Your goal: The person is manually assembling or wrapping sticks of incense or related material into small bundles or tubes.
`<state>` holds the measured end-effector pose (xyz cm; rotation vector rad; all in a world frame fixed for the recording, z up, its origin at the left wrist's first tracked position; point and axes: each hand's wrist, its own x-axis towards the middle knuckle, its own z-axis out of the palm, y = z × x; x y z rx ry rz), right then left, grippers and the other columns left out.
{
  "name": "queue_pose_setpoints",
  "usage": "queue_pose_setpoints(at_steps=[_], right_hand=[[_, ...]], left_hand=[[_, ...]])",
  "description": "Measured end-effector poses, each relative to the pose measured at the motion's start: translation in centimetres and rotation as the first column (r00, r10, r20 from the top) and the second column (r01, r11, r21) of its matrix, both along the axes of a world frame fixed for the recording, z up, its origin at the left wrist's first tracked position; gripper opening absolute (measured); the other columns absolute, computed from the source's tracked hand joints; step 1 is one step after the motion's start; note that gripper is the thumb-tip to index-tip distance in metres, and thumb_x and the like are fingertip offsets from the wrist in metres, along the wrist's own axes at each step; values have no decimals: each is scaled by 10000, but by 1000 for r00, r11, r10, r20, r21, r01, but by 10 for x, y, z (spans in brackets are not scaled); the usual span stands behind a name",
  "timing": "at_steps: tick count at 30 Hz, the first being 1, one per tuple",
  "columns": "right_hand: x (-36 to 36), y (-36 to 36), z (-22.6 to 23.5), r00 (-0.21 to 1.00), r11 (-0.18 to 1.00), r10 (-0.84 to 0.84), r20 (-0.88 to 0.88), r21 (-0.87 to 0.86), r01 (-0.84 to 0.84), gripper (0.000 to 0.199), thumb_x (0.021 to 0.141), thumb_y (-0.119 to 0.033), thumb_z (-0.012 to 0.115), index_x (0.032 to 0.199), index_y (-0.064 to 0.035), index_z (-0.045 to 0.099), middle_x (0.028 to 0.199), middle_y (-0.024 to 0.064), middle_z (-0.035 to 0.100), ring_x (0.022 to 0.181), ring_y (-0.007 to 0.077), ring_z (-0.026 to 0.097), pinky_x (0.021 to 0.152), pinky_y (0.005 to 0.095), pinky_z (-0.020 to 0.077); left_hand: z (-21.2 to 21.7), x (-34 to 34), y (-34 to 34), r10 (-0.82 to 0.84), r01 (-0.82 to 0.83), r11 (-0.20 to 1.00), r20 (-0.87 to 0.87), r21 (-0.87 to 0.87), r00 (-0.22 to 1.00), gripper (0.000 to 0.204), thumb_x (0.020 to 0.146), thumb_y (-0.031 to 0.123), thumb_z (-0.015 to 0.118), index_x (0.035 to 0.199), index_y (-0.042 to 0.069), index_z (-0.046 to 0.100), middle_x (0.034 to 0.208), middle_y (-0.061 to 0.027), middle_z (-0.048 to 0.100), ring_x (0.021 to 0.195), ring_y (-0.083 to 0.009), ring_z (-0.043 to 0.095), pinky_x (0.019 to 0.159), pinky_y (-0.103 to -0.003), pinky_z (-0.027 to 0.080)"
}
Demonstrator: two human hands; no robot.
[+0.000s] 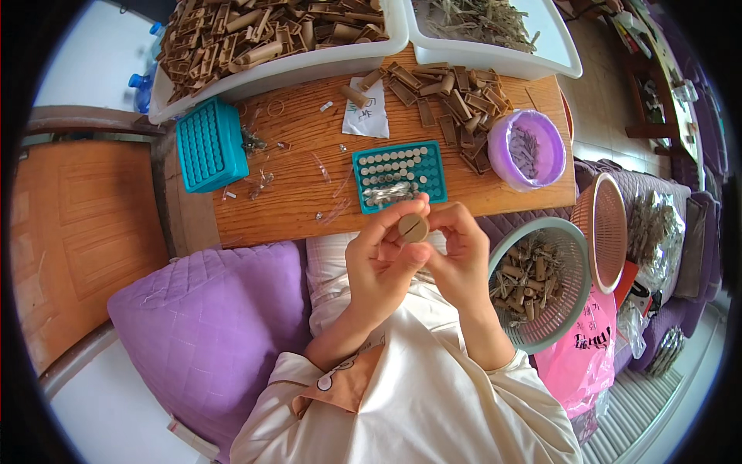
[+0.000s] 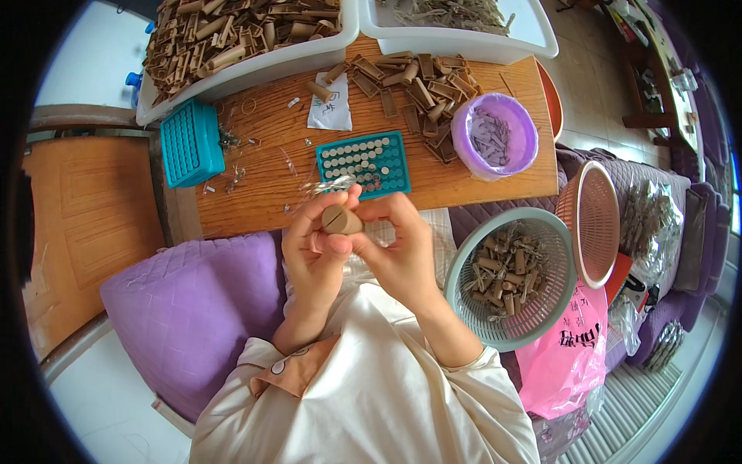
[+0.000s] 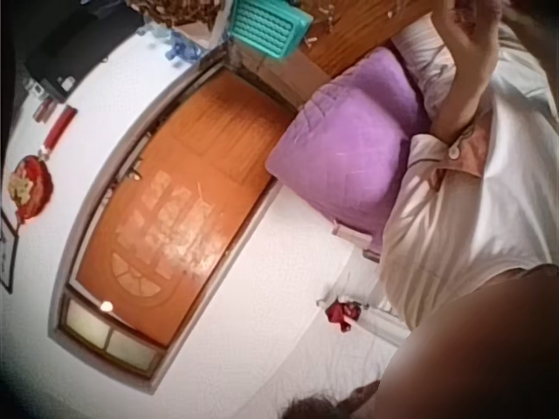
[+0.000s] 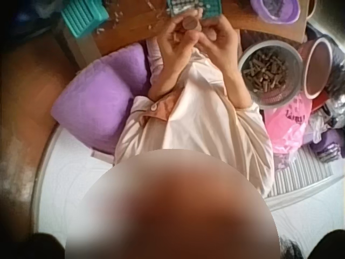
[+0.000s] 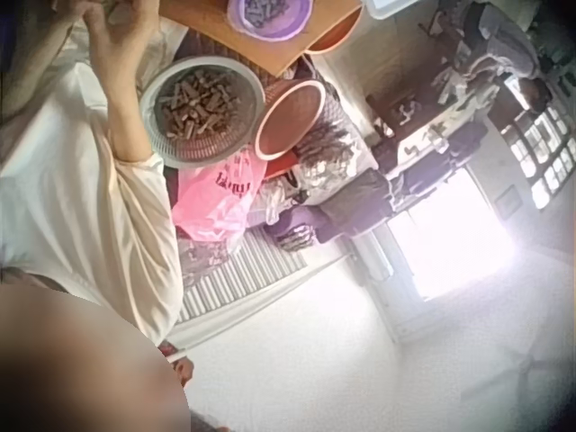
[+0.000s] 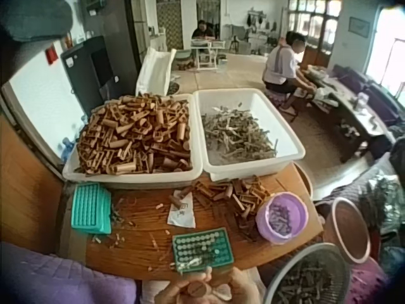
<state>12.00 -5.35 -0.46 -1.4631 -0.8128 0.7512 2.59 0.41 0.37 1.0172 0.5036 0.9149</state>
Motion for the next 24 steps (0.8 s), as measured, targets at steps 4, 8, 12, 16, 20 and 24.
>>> queue_pose_setpoints(at_steps=[4,8,12,16,20,24], right_hand=[[0,4,7,920,993,103,378,-90,-74,225,657,-50,658,836,-5,530,724,110,548,664,253,542,580,315,434],[-5,3,5,884,987,162,438,-76,-143,226,678,-118,636,834,1,523,640,113,508,579,267,498,499,346,399],[-4,3,4,890,993,113,442,-27,-113,229,678,-146,650,800,4,529,630,116,508,563,262,496,491,336,398],[21,3,7,905,942,320,279,-191,-274,272,689,-232,679,743,-3,543,624,114,527,540,241,521,491,316,416],[84,1,20,936,971,60,346,-237,26,151,717,-129,651,790,-10,592,660,55,570,583,131,533,553,252,433],[146,7,9,732,911,-25,681,-287,298,119,737,-92,592,832,-22,612,711,110,615,611,176,586,576,290,456]], left_hand=[[-10,3,-4,43,5,973,-205,229,978,370,843,246,533,1052,-52,469,1067,-179,538,934,-187,554,895,-300,390],[-15,7,-4,101,-67,971,-137,232,985,462,884,405,373,995,-33,472,946,-149,555,901,-213,555,901,-355,366],[-18,7,-4,-26,26,1000,-6,-14,1000,462,867,421,415,1027,-12,447,977,-156,522,974,-220,514,865,-335,392],[-25,7,2,-111,127,967,86,-222,990,488,843,448,449,1072,19,406,953,-103,488,1027,-218,479,855,-353,412],[-23,3,13,33,49,914,192,-403,981,467,834,470,441,1046,55,405,947,-98,495,954,-216,529,746,-345,496],[-45,-7,24,-162,387,841,507,-378,847,464,847,498,370,1070,93,410,947,-87,545,744,-193,603,534,-260,518]])
